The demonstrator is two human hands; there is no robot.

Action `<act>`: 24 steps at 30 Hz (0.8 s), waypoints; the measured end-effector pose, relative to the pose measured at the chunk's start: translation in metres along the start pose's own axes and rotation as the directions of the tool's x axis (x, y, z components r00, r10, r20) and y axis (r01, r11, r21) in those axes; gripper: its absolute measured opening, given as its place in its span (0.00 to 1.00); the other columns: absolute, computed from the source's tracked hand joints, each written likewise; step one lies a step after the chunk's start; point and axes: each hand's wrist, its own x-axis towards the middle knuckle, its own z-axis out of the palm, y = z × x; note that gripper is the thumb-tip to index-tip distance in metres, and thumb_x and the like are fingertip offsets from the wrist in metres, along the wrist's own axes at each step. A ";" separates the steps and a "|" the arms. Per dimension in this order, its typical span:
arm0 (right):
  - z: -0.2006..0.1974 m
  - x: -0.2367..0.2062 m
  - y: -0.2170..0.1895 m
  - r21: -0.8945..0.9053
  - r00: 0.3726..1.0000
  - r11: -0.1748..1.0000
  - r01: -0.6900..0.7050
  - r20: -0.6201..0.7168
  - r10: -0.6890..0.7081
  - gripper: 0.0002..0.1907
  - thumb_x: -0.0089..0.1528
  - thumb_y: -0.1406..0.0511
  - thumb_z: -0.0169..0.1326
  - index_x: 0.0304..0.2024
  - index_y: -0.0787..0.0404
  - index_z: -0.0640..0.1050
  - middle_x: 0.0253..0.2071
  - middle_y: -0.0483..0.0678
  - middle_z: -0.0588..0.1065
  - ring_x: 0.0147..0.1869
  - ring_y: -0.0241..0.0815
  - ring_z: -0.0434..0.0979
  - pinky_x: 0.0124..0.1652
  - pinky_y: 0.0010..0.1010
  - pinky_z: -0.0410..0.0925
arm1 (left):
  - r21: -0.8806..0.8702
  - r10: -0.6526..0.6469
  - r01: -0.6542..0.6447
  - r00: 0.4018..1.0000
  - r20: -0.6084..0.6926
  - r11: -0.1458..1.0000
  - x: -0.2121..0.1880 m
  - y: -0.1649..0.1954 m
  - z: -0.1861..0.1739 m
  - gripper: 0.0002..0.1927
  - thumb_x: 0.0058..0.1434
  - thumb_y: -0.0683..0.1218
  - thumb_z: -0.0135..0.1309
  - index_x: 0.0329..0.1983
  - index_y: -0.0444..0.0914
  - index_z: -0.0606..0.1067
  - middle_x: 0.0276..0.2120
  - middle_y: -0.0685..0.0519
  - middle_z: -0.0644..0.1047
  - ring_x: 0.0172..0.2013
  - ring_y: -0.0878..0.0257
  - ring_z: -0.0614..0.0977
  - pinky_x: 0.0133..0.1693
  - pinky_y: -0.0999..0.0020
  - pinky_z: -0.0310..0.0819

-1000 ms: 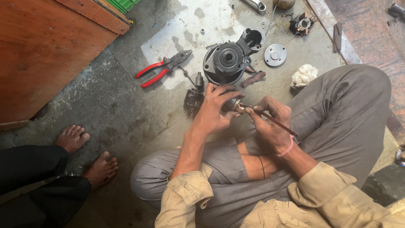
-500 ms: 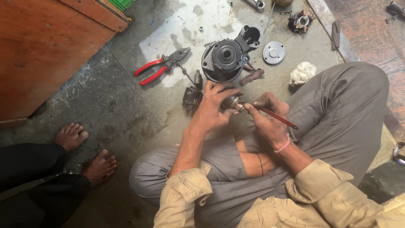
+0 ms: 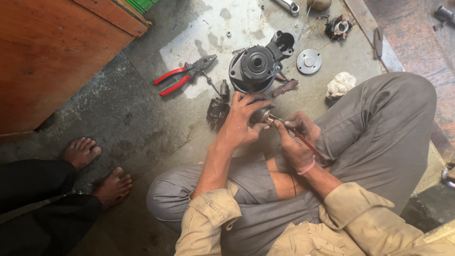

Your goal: The person sits cross-legged on the workshop floor holding a small cylindrical motor component and repeatedly files its surface with a flat file, rotating the part to work different sides, with a disassembled motor housing and hand tools laid out on the floor nearby.

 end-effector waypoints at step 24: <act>-0.019 0.003 -0.001 -0.014 0.989 0.995 0.104 0.108 -0.101 0.15 0.60 0.72 0.68 0.32 0.66 0.70 0.31 0.50 0.74 0.32 0.39 0.75 0.33 0.29 0.67 | 0.036 -0.057 0.055 0.997 0.044 0.998 -0.007 0.010 -0.001 0.29 0.42 0.42 0.72 0.52 0.44 0.81 0.57 0.54 0.77 0.58 0.52 0.71 0.62 0.60 0.68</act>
